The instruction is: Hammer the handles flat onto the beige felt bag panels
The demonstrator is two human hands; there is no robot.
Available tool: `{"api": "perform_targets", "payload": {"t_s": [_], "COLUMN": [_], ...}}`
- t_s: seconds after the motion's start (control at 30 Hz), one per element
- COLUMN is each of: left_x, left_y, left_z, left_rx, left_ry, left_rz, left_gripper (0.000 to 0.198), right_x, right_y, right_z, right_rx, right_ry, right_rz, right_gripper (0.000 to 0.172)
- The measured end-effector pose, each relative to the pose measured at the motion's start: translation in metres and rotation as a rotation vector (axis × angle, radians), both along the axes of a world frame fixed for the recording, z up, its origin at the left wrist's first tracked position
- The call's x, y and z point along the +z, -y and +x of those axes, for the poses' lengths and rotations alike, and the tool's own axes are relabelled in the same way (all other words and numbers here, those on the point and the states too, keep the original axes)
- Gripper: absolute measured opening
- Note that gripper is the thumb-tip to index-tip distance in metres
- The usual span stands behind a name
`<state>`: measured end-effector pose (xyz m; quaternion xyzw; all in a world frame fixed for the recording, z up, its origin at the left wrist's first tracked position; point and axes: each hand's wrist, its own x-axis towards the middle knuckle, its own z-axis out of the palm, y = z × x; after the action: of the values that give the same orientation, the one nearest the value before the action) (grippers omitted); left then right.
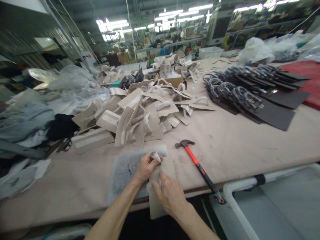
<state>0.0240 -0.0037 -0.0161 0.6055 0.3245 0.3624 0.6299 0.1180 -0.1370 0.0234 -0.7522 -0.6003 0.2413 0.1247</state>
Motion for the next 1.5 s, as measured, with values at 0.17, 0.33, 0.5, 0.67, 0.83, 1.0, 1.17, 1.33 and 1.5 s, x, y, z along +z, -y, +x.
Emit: {"api": "perform_targets", "payload": {"t_s": [0.17, 0.33, 0.5, 0.67, 0.83, 1.0, 1.17, 1.33, 1.5], "left_x": [0.007, 0.008, 0.004, 0.0, 0.0, 0.005, 0.009, 0.007, 0.007], "left_y": [0.001, 0.003, 0.003, 0.004, 0.009, 0.011, 0.007, 0.007, 0.008], "left_z": [-0.001, -0.001, 0.0, 0.0, -0.002, -0.005, -0.004, -0.003, -0.004], "left_rx": [-0.021, -0.032, -0.035, -0.051, -0.06, -0.131, -0.189, -0.162, -0.172], "left_ry": [-0.04, -0.033, -0.059, -0.086, -0.13, -0.171, -0.196, -0.197, -0.198], "left_rz": [0.076, 0.057, 0.09, 0.11, 0.268, 0.366, 0.39, 0.358, 0.385], "left_gripper": [0.02, 0.021, 0.017, 0.016, 0.015, 0.008, 0.006, 0.009, 0.008], "right_x": [-0.006, -0.012, -0.023, -0.023, -0.005, 0.02, 0.059, 0.072, 0.104], "right_y": [0.004, 0.012, 0.024, 0.024, 0.006, 0.0, 0.02, 0.036, 0.037], "right_z": [0.016, 0.061, 0.109, 0.133, 0.127, 0.099, 0.09, 0.1, 0.1], "right_rx": [-0.083, -0.279, -0.341, -0.332, -0.539, -0.591, -0.362, -0.06, -0.067], "right_ry": [-0.196, 0.034, 0.534, 0.482, -0.511, -0.874, -0.321, 0.187, 0.181], "right_rz": [0.137, 0.319, 0.175, 0.005, -0.134, -0.144, 0.315, 0.272, 0.448], "right_gripper": [0.054, 0.046, 0.029, 0.019, 0.003, 0.018, 0.038, 0.033, 0.037]}}
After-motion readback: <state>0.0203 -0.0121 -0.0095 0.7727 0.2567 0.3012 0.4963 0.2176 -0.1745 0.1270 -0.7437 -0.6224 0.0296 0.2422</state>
